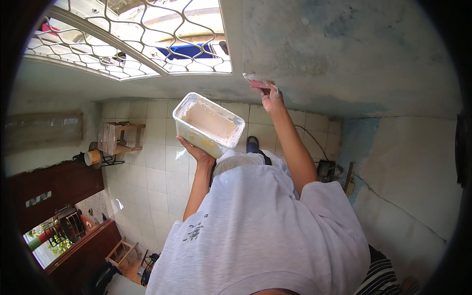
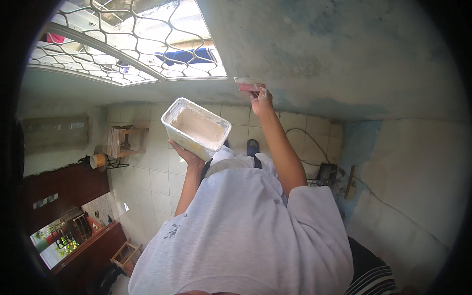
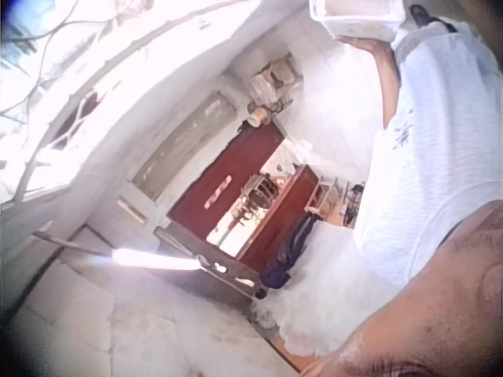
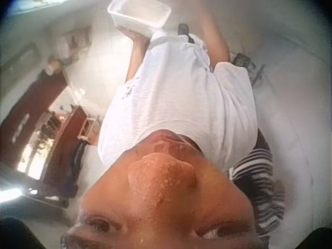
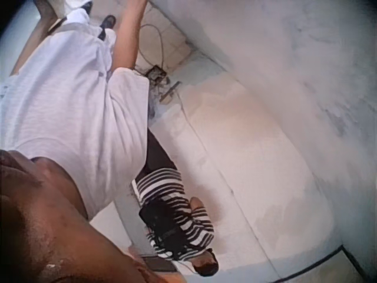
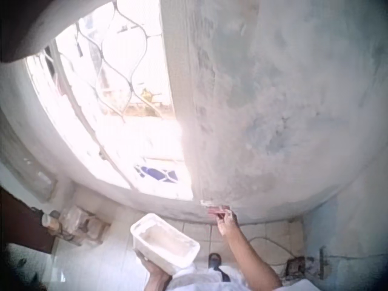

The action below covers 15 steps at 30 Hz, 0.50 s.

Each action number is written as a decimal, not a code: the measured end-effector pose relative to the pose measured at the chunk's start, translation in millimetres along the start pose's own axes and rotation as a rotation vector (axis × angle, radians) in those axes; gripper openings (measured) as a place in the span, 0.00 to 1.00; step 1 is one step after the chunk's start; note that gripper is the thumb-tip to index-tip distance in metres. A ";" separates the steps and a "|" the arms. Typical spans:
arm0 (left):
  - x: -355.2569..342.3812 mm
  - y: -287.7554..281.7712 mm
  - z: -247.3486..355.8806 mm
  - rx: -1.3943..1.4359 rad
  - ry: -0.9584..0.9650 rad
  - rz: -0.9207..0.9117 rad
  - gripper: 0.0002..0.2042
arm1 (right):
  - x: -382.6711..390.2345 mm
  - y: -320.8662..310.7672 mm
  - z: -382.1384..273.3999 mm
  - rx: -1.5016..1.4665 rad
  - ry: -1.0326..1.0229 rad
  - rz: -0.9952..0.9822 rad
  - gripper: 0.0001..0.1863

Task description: The person applies white plaster to a concrete wall using a hand-held scraper, frequently dipping the scraper into a white plastic container to reload it.

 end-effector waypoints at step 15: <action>-93.6 -13.2 78.8 0.034 -0.124 -0.182 0.40 | 84.8 117.9 -102.1 0.156 -0.490 0.160 0.10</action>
Point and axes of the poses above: each hand's wrist, its own x-axis away from the middle knuckle, its own y-axis out of the palm, z = x × y, the point moved 5 cm from there along -x, towards the middle knuckle, and after that the axes turned 13 degrees about -z, right-handed, at the moved point
